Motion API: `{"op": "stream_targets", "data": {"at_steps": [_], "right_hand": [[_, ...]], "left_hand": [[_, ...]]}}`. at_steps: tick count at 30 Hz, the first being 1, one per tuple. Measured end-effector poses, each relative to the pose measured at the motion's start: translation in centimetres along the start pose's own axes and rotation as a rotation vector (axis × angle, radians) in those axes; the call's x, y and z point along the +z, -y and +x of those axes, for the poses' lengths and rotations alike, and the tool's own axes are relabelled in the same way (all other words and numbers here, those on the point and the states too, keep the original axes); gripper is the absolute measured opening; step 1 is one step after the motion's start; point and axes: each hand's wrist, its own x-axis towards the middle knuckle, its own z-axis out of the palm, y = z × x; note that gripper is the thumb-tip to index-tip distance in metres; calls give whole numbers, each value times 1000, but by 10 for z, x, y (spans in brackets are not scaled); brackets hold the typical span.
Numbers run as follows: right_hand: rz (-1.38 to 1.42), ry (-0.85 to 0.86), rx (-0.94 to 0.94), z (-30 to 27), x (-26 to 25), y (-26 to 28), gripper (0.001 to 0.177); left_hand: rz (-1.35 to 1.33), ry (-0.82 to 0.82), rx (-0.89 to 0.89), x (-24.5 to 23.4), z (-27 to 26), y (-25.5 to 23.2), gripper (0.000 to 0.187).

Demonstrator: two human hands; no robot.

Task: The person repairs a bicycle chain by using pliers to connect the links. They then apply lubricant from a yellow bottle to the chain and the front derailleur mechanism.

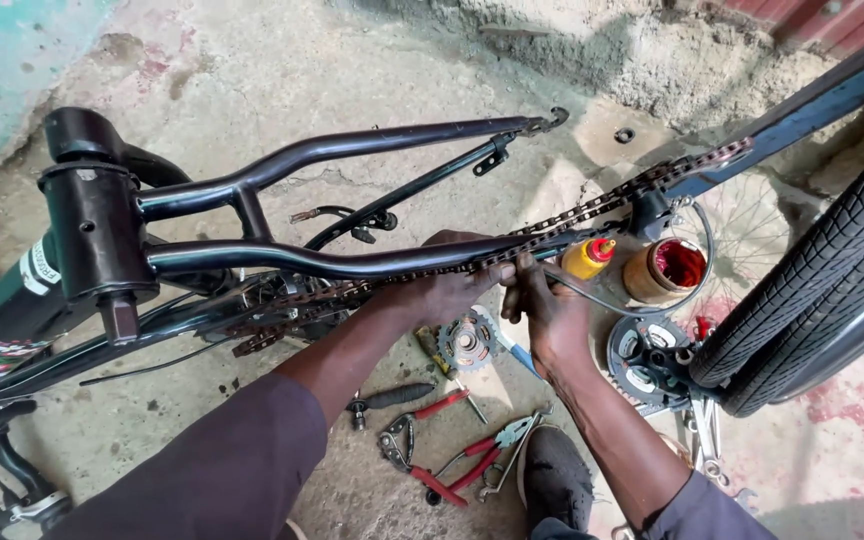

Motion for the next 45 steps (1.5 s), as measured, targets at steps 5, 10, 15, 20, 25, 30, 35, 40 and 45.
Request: {"op": "stream_targets", "data": {"at_steps": [5,10,15,20,25,30,35,40,45], "right_hand": [[-503,242,8,-2,-66,-45,28],[-1439,297,-141,-22,-115,-116,35],[-1432,260,-285,-29,-161,-184,48],[-1425,396,-234,-26,-155,-174,64],[-1535,388,-129,-21,-138,-159,55],[-1058,142,333,-15,-147,-109,39],[-449,61,102,-22,-164,-76,15],[-305,-153,-130,-38,-127,-17,20],[165,352,48,-82,-58,-23,37]], "left_hand": [[-44,8,85,-2,-2,0,17],[-202,12,118,-4,0,8,14],[367,87,-15,-4,5,14,28],[382,68,-6,-1,7,17,17],[306,38,-10,0,9,22,13],[336,41,12,-2,7,19,12],[337,46,-7,-2,9,18,10],[358,53,21,-4,8,19,12],[283,35,-111,-3,2,3,15]]}}
